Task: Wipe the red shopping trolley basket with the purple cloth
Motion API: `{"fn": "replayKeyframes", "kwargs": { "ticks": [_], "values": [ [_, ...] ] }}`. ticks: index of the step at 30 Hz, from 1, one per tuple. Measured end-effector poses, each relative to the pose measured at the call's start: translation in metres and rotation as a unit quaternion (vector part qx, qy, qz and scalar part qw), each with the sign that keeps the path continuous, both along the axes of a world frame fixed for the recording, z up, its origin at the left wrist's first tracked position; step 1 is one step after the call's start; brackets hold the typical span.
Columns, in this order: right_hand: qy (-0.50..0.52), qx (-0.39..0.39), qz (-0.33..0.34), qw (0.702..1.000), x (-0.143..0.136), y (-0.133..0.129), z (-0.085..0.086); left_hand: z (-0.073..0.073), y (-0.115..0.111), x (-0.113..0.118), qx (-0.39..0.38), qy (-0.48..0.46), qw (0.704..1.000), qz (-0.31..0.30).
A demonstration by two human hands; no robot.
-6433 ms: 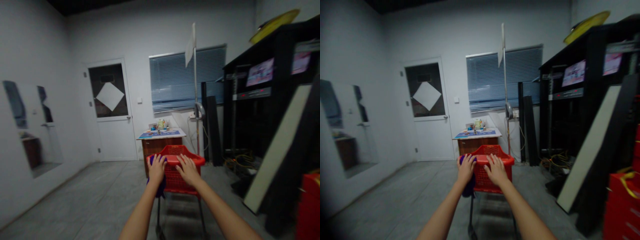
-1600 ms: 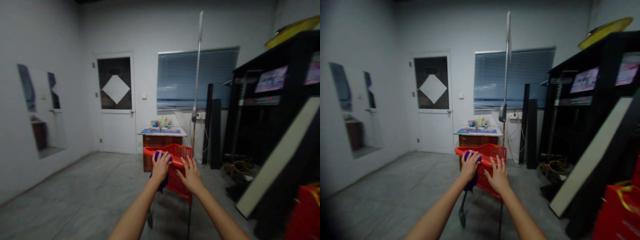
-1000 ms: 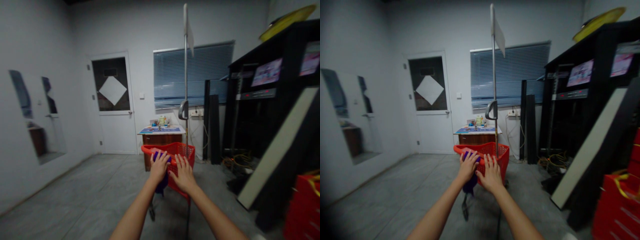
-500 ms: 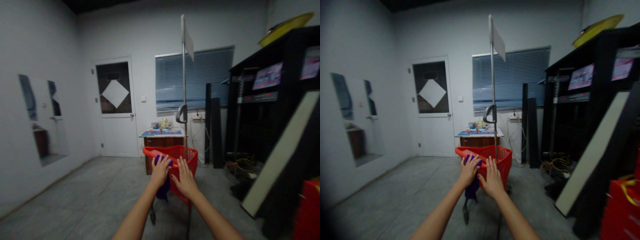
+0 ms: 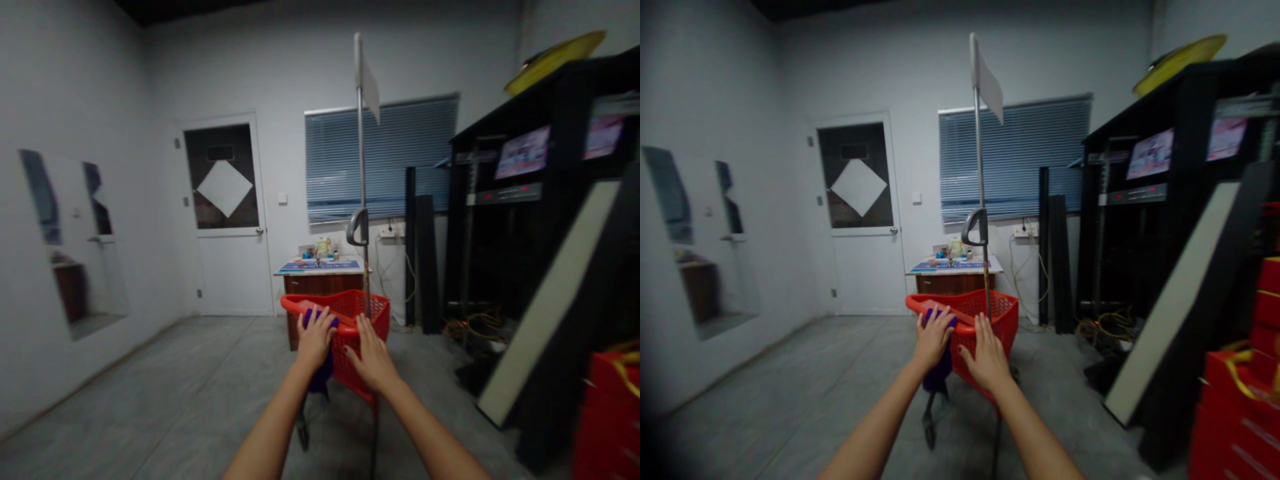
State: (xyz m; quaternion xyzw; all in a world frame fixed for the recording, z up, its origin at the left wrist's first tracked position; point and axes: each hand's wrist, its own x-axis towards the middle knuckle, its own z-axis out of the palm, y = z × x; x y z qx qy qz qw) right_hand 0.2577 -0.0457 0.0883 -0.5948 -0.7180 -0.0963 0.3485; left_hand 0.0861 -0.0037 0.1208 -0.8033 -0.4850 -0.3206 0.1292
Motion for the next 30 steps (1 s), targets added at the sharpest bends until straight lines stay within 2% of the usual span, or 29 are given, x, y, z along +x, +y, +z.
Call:
{"fn": "replayKeyframes", "kwargs": {
  "ticks": [2, 7, 14, 20, 26, 30],
  "values": [
    [0.006, 0.009, -0.005, 1.000, -0.001, 0.002, -0.001, 0.000, -0.002, 0.002, -0.003, 0.001, 1.000, 0.004],
    [0.004, 0.008, -0.001, 1.000, 0.003, 0.005, -0.001, -0.001, -0.008, 0.008, 0.006, 0.042, 0.998, -0.047],
    [0.020, -0.045, 0.023, 0.999, 0.008, 0.005, 0.010, -0.002, -0.003, 0.012, 0.013, 0.000, 1.000, 0.002],
    [0.032, -0.055, 0.028, 0.998, 0.004, 0.007, 0.010, -0.005, 0.000, 0.013, 0.026, 0.031, 0.998, -0.044],
    [0.036, -0.062, 0.033, 0.997, -0.003, 0.007, 0.012, -0.005, 0.006, 0.003, 0.009, -0.008, 1.000, 0.004],
    [0.050, -0.063, 0.042, 0.996, -0.004, 0.011, 0.009, -0.007, 0.001, 0.007, 0.013, 0.025, 0.998, -0.054]
  ]
}}
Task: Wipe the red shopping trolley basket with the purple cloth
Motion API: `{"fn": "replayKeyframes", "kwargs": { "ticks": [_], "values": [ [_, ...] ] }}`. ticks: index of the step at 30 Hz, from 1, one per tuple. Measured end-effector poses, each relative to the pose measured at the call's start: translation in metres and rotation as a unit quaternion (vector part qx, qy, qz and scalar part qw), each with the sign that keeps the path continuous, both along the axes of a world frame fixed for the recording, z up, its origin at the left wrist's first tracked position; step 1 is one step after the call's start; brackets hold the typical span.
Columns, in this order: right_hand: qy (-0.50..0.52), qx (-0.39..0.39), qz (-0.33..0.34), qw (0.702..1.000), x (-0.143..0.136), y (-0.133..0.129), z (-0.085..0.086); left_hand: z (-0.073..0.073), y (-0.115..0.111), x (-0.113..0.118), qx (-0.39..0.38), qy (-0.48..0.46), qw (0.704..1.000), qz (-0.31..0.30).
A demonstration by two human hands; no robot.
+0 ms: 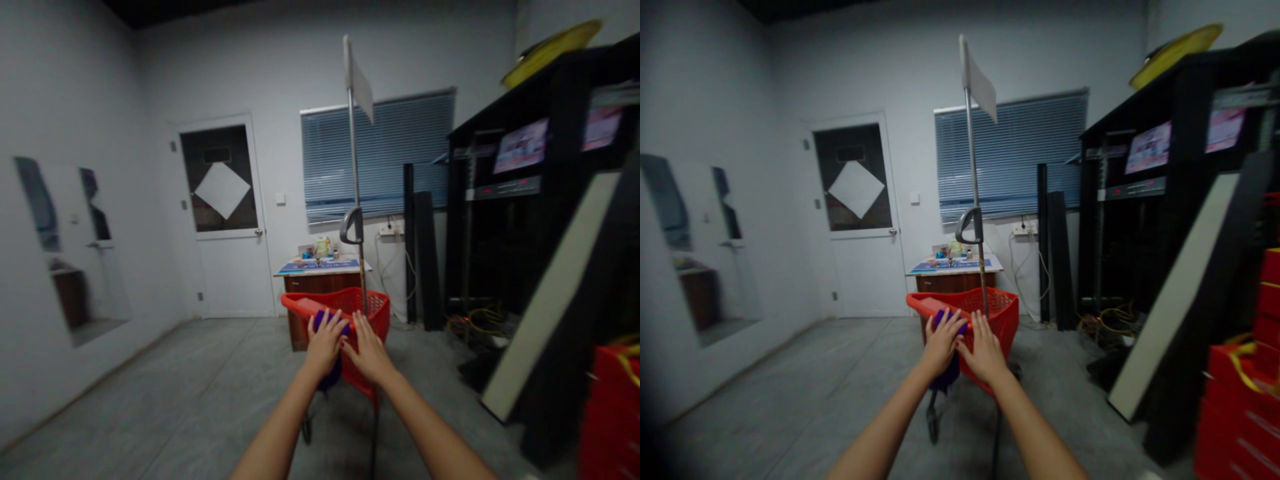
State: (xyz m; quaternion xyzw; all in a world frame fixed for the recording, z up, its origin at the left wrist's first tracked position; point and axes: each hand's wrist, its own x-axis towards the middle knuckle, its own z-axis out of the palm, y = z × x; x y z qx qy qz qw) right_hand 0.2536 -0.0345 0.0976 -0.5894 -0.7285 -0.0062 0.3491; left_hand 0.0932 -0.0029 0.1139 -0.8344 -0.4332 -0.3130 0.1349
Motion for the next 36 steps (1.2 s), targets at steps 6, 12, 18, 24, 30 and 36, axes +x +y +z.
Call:
{"fn": "replayKeyframes", "kwargs": {
  "ticks": [6, 12, 18, 24, 30, 36],
  "values": [
    [-0.014, 0.029, 0.038, 0.999, 0.017, 0.008, -0.014, 0.000, 0.002, -0.002, -0.004, -0.004, 1.000, 0.002],
    [-0.003, 0.046, 0.066, 0.997, 0.015, 0.014, -0.021, -0.003, 0.002, 0.003, 0.010, -0.023, 0.999, 0.020],
    [-0.014, 0.057, 0.065, 0.996, 0.003, 0.010, -0.020, 0.000, 0.005, -0.006, 0.000, -0.026, 0.998, 0.050],
    [-0.032, 0.056, 0.069, 0.996, -0.012, 0.009, -0.019, 0.003, 0.000, -0.009, -0.009, -0.038, 0.998, 0.043],
    [-0.041, 0.080, 0.064, 0.994, -0.003, 0.008, -0.030, 0.004, -0.001, -0.018, -0.004, -0.041, 0.999, 0.030],
    [0.011, 0.004, -0.027, 1.000, 0.018, 0.037, -0.037, 0.002, 0.002, -0.030, 0.003, -0.045, 0.998, 0.043]
  ]
}}
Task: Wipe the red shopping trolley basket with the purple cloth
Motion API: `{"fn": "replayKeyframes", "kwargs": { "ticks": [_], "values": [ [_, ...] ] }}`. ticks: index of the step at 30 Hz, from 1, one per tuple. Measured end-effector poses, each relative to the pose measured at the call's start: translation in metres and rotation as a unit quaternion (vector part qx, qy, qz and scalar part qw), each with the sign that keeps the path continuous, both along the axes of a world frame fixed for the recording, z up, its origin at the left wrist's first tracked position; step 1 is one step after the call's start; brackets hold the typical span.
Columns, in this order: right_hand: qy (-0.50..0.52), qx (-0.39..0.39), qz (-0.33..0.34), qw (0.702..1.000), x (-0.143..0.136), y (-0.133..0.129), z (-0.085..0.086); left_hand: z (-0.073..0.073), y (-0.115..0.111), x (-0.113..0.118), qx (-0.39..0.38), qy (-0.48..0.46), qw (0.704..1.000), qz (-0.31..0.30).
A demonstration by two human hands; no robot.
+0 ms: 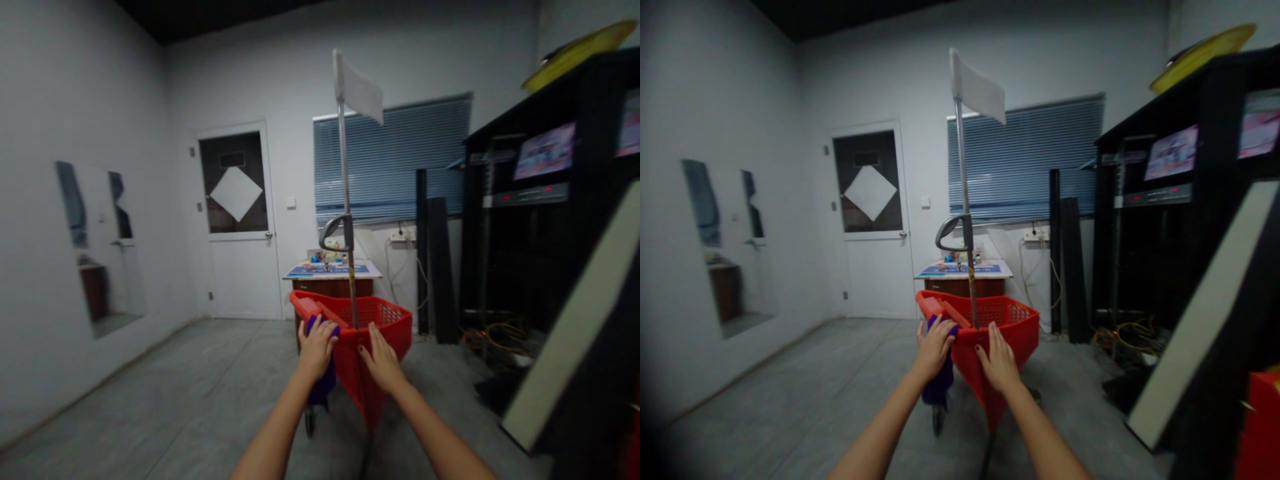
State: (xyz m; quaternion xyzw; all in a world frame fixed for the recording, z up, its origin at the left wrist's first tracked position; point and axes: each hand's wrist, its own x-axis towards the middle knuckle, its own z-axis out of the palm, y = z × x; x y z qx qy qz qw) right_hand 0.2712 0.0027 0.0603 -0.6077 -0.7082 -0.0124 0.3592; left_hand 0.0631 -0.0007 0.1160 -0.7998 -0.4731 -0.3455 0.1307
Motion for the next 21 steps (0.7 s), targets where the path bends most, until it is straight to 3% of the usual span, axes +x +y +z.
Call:
{"fn": "replayKeyframes", "kwargs": {
  "ticks": [5, 12, 18, 21],
  "values": [
    [-0.011, -0.068, 0.033, 0.997, -0.008, 0.017, 0.008, -0.003, 0.002, -0.009, -0.001, -0.011, 1.000, 0.007],
    [-0.008, -0.062, 0.030, 0.998, -0.029, 0.011, 0.007, -0.008, -0.005, 0.000, 0.033, -0.029, 0.995, 0.084],
    [-0.041, -0.072, 0.032, 0.996, -0.030, 0.005, 0.016, -0.004, -0.012, 0.002, 0.041, 0.023, 0.998, 0.051],
    [-0.048, -0.064, 0.028, 0.996, -0.033, 0.003, 0.018, -0.006, -0.009, -0.005, 0.031, -0.016, 0.995, 0.097]
  ]
}}
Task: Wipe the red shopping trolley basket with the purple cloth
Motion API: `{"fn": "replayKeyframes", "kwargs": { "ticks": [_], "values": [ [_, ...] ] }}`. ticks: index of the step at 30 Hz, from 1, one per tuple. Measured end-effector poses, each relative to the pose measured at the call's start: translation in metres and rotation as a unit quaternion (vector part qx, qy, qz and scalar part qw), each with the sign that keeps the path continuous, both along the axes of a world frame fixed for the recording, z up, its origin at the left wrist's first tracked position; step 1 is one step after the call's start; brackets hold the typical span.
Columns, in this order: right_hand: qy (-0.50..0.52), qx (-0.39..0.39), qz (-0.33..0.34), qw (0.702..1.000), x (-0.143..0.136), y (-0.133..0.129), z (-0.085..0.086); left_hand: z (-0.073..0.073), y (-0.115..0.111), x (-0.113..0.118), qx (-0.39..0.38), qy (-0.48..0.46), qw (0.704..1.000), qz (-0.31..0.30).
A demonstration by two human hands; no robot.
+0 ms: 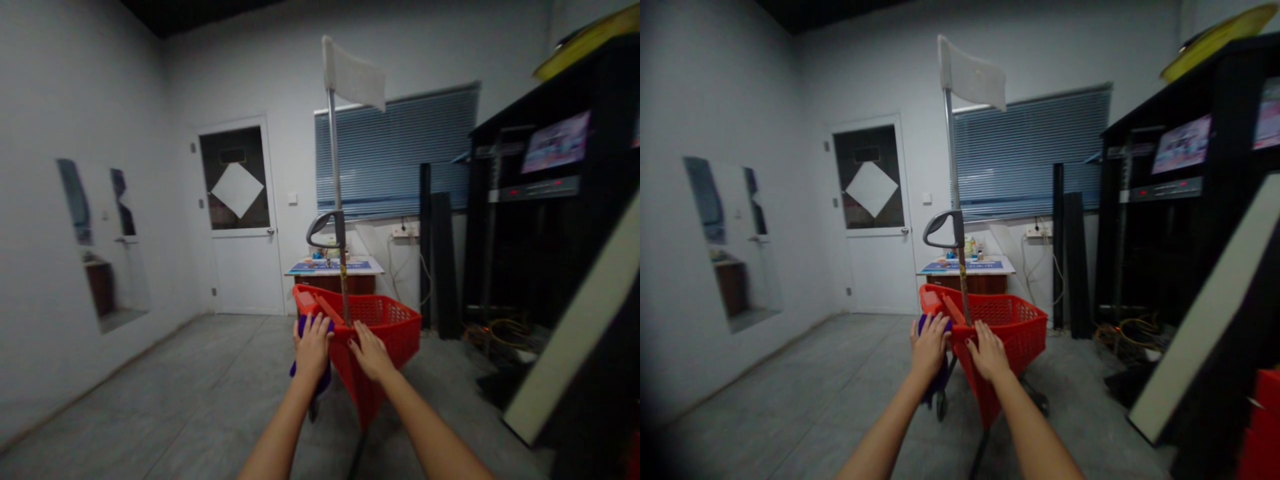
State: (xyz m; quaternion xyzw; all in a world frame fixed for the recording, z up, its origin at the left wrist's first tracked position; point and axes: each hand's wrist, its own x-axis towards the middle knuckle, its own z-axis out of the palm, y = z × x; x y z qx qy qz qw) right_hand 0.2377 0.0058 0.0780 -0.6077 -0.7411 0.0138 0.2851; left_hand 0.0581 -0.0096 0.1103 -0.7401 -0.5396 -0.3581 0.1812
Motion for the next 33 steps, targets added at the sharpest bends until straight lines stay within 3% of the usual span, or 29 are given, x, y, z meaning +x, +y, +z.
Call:
{"fn": "replayKeyframes", "kwargs": {
  "ticks": [3, 13, 19, 24, 30, 33],
  "values": [
    [0.003, 0.015, -0.005, 1.000, -0.007, -0.002, 0.000, -0.006, 0.004, -0.004, 0.004, -0.025, 0.999, 0.033],
    [-0.002, 0.055, -0.011, 0.998, -0.031, -0.012, 0.001, -0.012, 0.013, -0.024, -0.007, -0.027, 0.999, 0.035],
    [-0.033, 0.041, 0.026, 0.998, -0.034, 0.001, -0.003, -0.016, 0.011, -0.035, 0.008, -0.007, 1.000, 0.015],
    [-0.025, 0.024, 0.033, 0.999, -0.036, 0.002, -0.003, -0.009, 0.002, -0.036, 0.004, 0.051, 0.998, -0.025],
    [-0.031, 0.012, 0.025, 0.999, -0.045, -0.009, 0.003, -0.009, 0.001, -0.029, 0.002, -0.015, 0.998, 0.054],
    [-0.035, 0.009, 0.023, 0.999, -0.048, -0.011, 0.003, -0.013, 0.001, -0.032, 0.007, 0.008, 0.999, 0.047]
  ]
}}
